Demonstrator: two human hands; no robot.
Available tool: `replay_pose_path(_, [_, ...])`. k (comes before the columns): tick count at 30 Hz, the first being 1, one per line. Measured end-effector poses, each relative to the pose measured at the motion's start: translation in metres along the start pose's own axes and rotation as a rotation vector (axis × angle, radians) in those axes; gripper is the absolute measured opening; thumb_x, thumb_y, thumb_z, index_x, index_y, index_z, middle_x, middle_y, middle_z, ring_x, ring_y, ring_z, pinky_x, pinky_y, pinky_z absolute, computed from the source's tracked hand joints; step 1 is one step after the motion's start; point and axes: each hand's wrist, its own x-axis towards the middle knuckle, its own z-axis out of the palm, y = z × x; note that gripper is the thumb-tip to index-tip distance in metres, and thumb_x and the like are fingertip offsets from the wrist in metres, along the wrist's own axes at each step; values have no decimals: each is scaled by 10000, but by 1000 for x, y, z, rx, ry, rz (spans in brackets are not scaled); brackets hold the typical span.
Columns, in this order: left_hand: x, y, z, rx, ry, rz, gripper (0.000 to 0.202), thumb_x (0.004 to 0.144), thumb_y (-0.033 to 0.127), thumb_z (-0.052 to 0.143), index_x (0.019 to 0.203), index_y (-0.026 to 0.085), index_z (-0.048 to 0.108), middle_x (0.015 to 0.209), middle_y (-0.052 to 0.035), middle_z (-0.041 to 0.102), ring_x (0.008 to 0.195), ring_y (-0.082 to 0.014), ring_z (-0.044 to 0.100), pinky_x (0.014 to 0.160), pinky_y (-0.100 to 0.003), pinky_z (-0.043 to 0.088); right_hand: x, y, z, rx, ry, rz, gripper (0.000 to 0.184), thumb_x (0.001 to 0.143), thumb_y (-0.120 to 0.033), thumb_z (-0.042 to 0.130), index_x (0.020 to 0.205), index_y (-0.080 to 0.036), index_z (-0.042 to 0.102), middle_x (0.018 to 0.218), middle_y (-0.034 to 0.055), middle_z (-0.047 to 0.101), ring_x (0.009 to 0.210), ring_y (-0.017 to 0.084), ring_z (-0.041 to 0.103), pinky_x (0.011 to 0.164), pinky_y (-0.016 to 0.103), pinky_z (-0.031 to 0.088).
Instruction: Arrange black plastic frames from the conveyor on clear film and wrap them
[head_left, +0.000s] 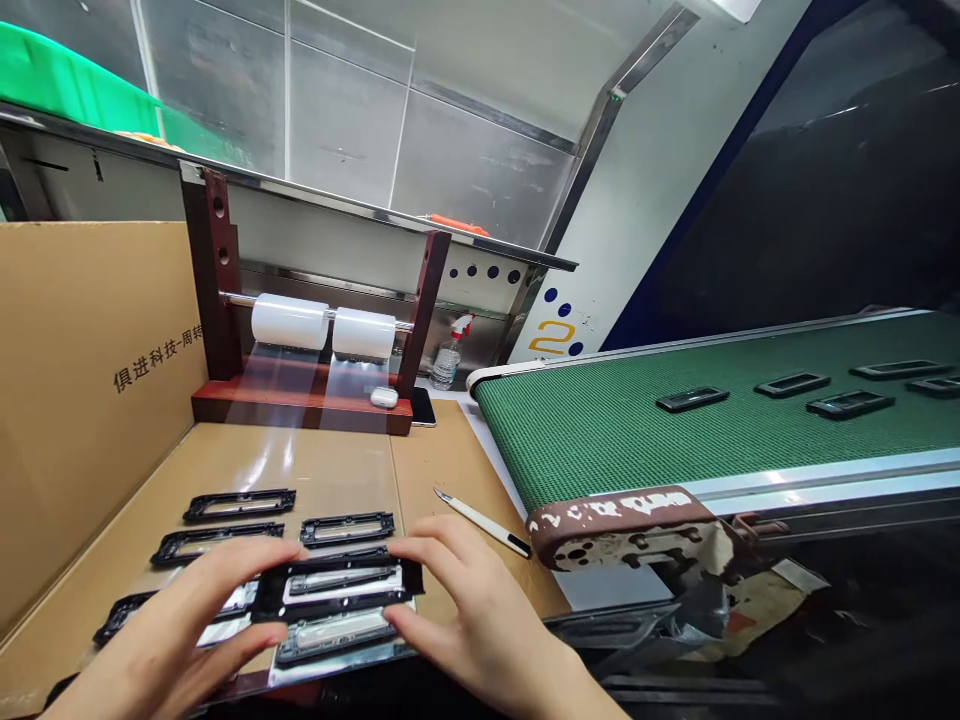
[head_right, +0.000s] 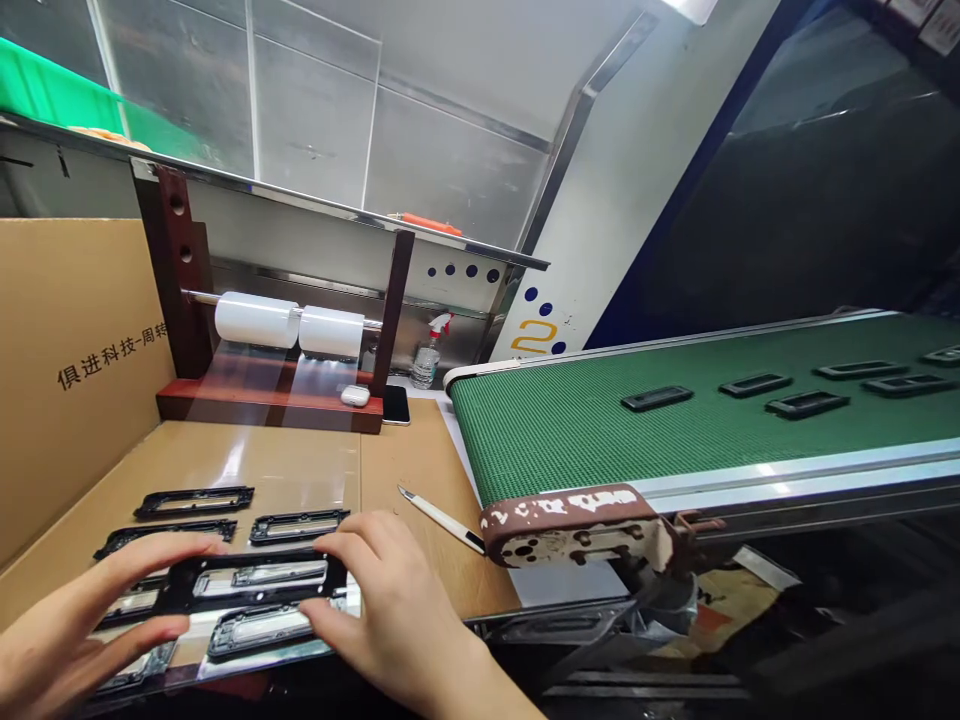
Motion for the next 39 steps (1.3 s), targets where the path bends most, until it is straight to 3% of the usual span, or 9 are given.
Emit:
replay_pose_path(2, [21, 9, -4, -166, -31, -76, 548, 767, 550, 725, 1286, 404, 628, 1376, 13, 651, 1294, -299, 564, 1114, -382, 404, 5, 15, 5, -92, 32, 13, 316, 831, -234, 741, 1132, -225, 645, 1035, 74, 673, 959, 217, 660, 835, 350, 581])
replay_pose_path(5, [63, 10, 2, -502, 96, -286, 703, 859, 673, 527, 1457, 314, 435, 1585, -37, 417, 1449, -273, 361, 1203, -418, 236, 12, 48, 18, -190, 90, 37, 320, 844, -232, 730, 1153, -231, 643, 1055, 83, 661, 1003, 237, 644, 871, 396, 567])
replay_pose_path(7, [90, 0, 12, -576, 107, -382, 727, 929, 673, 358, 1497, 220, 355, 1623, -127, 325, 1447, -265, 365, 1190, -418, 272, 15, 71, 31, -215, 86, 63, 327, 837, -220, 741, 1150, -236, 651, 1076, 86, 661, 1030, 243, 639, 895, 407, 556])
replay_pose_path(9, [111, -12, 24, -627, 85, -471, 656, 957, 623, 372, 1451, 193, 416, 1575, -171, 396, 1393, -291, 443, 1154, -504, 325, 16, 89, 45, -224, 63, 75, 341, 807, -192, 769, 1131, -229, 667, 1065, 88, 670, 1020, 249, 646, 889, 404, 556])
replay_pose_path(12, [127, -23, 33, -693, 31, -569, 518, 951, 572, 477, 1298, 196, 565, 1386, -135, 593, 1238, -289, 581, 1068, -562, 406, 15, 106, 65, -229, 21, 93, 360, 766, -160, 805, 1101, -221, 687, 1014, 78, 690, 965, 249, 662, 850, 384, 561])
replay_pose_path(16, [132, -20, 32, -768, -65, -651, 440, 947, 547, 515, 1154, 176, 632, 1152, -94, 701, 1038, -241, 672, 967, -497, 491, 16, 115, 80, -216, -33, 131, 357, 773, -174, 811, 1103, -237, 690, 969, 49, 698, 910, 228, 664, 818, 349, 554])
replay_pose_path(21, [135, -19, 29, -811, -144, -719, 434, 943, 538, 533, 1147, 164, 619, 1013, -61, 716, 829, -199, 692, 850, -446, 542, 21, 121, 86, -182, -78, 160, 377, 760, -171, 830, 1109, -206, 694, 956, 54, 696, 912, 226, 654, 823, 340, 537])
replay_pose_path(31, [135, -26, 30, -851, -219, -704, 501, 950, 585, 479, 1184, 163, 614, 1080, -86, 728, 931, -221, 709, 938, -483, 515, 27, 126, 92, -131, -156, 203, 358, 803, -227, 810, 1142, -226, 696, 983, 55, 704, 954, 221, 646, 881, 339, 516])
replay_pose_path(39, [132, -26, 33, -682, -231, -588, 618, 948, 657, 383, 1250, 160, 591, 1118, -110, 735, 1000, -241, 710, 989, -510, 492, 31, 122, 90, -144, -219, 243, 326, 822, -232, 792, 1131, -217, 690, 1016, 66, 706, 994, 241, 631, 886, 353, 503])
